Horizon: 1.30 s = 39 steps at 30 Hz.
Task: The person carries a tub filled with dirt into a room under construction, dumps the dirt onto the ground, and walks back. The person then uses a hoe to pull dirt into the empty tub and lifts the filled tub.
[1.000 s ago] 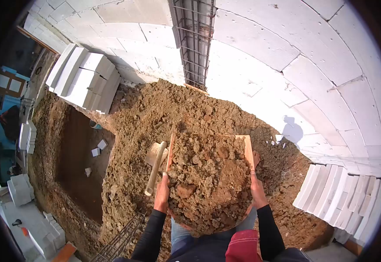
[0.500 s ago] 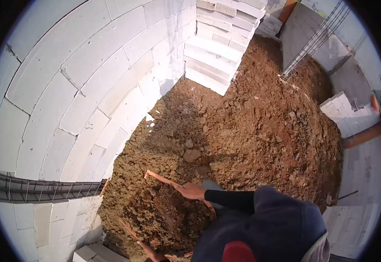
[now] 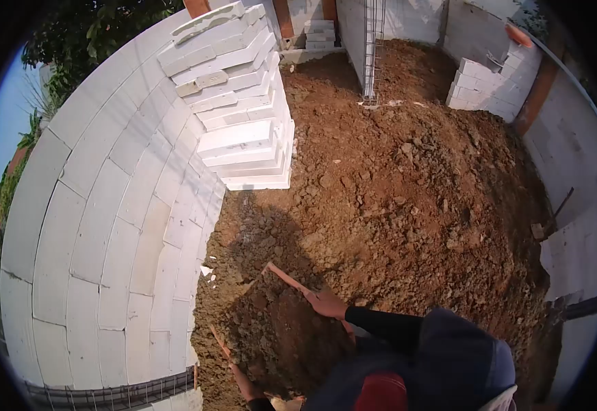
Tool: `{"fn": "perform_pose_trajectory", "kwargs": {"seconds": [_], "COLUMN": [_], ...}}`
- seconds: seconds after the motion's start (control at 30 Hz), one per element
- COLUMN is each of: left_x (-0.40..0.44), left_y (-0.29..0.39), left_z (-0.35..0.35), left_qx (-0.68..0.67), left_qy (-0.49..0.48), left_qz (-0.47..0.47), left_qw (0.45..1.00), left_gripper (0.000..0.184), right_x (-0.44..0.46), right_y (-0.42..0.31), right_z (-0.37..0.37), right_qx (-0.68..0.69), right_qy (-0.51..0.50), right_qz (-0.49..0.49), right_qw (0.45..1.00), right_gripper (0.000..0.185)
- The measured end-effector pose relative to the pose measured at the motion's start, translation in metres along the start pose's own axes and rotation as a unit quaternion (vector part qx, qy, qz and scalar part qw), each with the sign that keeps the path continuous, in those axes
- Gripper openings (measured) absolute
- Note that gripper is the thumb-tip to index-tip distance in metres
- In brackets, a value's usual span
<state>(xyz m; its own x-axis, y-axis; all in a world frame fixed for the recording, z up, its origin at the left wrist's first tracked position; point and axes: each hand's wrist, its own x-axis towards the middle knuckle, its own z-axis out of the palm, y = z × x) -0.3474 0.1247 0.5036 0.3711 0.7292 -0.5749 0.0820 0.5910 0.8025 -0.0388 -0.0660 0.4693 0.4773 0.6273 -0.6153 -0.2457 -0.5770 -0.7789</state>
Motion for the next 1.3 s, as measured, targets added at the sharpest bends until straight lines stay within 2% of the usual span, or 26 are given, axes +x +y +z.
{"fn": "perform_pose_trajectory", "kwargs": {"seconds": [0.07, 0.13, 0.23, 0.27, 0.37, 0.4, 0.5, 0.53, 0.57, 0.67, 0.77, 0.8, 0.9, 0.93, 1.03, 1.07, 1.1, 1.2, 1.3], "left_x": [0.018, 0.042, 0.016, 0.022, 0.057, 0.058, 0.068, 0.068, 0.072, 0.083, 0.146, 0.168, 0.213, 0.225, 0.272, 0.271, 0.280, 0.333, 0.350], "left_y": [0.005, 0.003, 0.042, 0.041, 0.028, 0.028, 0.031, 0.036, 0.044, 0.062, 0.049, 0.048, 0.061, 0.070, 0.086, 0.099, 0.104, 0.107, 0.127], "left_z": [0.028, 0.054, 0.131, 0.147, 0.185, 0.201, 0.267, 0.287, 0.309, 0.380, 0.430, 0.442, 0.487, 0.507, 0.548, 0.568, 0.579, 0.624, 0.680], "left_qx": [0.059, 0.046, 0.067, 0.078, 0.069, 0.092, 0.143, 0.151, 0.160, 0.285, 0.318, 0.303, 0.316, 0.298, 0.224, 0.263, 0.261, 0.253, 0.204], "left_qy": [0.042, -0.050, -0.165, -0.162, -0.240, -0.240, -0.250, -0.256, -0.265, -0.210, -0.212, -0.248, -0.263, -0.266, -0.340, -0.339, -0.346, -0.363, -0.414], "left_qz": [-0.010, 0.030, 0.021, 0.020, -0.022, -0.032, -0.065, -0.079, -0.091, -0.109, -0.116, -0.116, -0.152, -0.151, -0.166, -0.109, -0.106, -0.093, -0.098], "left_qw": [0.997, 0.997, 0.984, 0.983, 0.968, 0.966, 0.955, 0.951, 0.947, 0.929, 0.917, 0.913, 0.899, 0.904, 0.898, 0.897, 0.895, 0.892, 0.882], "left_gripper": [0.065, 0.060, 0.067, 0.066, 0.066, 0.066, 0.068, 0.068, 0.069, 0.073, 0.078, 0.081, 0.081, 0.080, 0.080, 0.080, 0.080, 0.079, 0.076], "right_x": [-0.018, -0.030, -0.056, -0.070, -0.087, -0.084, -0.089, -0.098, -0.089, -0.058, -0.027, -0.014, 0.031, 0.052, 0.057, 0.090, 0.097, 0.116, 0.146], "right_y": [-0.005, 0.000, 0.009, 0.008, 0.019, 0.026, 0.023, 0.011, 0.011, 0.023, 0.004, 0.009, -0.002, 0.006, -0.075, -0.039, -0.054, -0.091, -0.106], "right_z": [-0.028, -0.070, -0.111, -0.120, -0.157, -0.165, -0.189, -0.206, -0.215, -0.247, -0.290, -0.301, -0.331, -0.353, -0.394, -0.400, -0.412, -0.445, -0.481], "right_qx": [0.003, 0.027, 0.028, 0.042, 0.033, 0.059, 0.074, 0.085, 0.075, 0.057, 0.053, 0.041, 0.068, 0.079, 0.065, 0.052, 0.076, 0.086, 0.094], "right_qy": [0.045, 0.082, 0.123, 0.161, 0.193, 0.215, 0.332, 0.283, 0.301, 0.357, 0.353, 0.352, 0.427, 0.360, 0.310, 0.368, 0.367, 0.398, 0.420], "right_qz": [-0.001, -0.007, 0.039, 0.015, 0.058, 0.074, 0.096, 0.135, 0.131, 0.114, 0.175, 0.148, 0.105, 0.123, 0.157, 0.122, 0.173, 0.105, 0.100], "right_qw": [0.999, 0.996, 0.991, 0.986, 0.979, 0.972, 0.936, 0.946, 0.941, 0.925, 0.917, 0.923, 0.895, 0.922, 0.935, 0.920, 0.911, 0.907, 0.897], "right_gripper": [0.060, 0.060, 0.059, 0.061, 0.063, 0.065, 0.069, 0.074, 0.075, 0.078, 0.077, 0.077, 0.078, 0.079, 0.079, 0.077, 0.072, 0.073, 0.072]}}
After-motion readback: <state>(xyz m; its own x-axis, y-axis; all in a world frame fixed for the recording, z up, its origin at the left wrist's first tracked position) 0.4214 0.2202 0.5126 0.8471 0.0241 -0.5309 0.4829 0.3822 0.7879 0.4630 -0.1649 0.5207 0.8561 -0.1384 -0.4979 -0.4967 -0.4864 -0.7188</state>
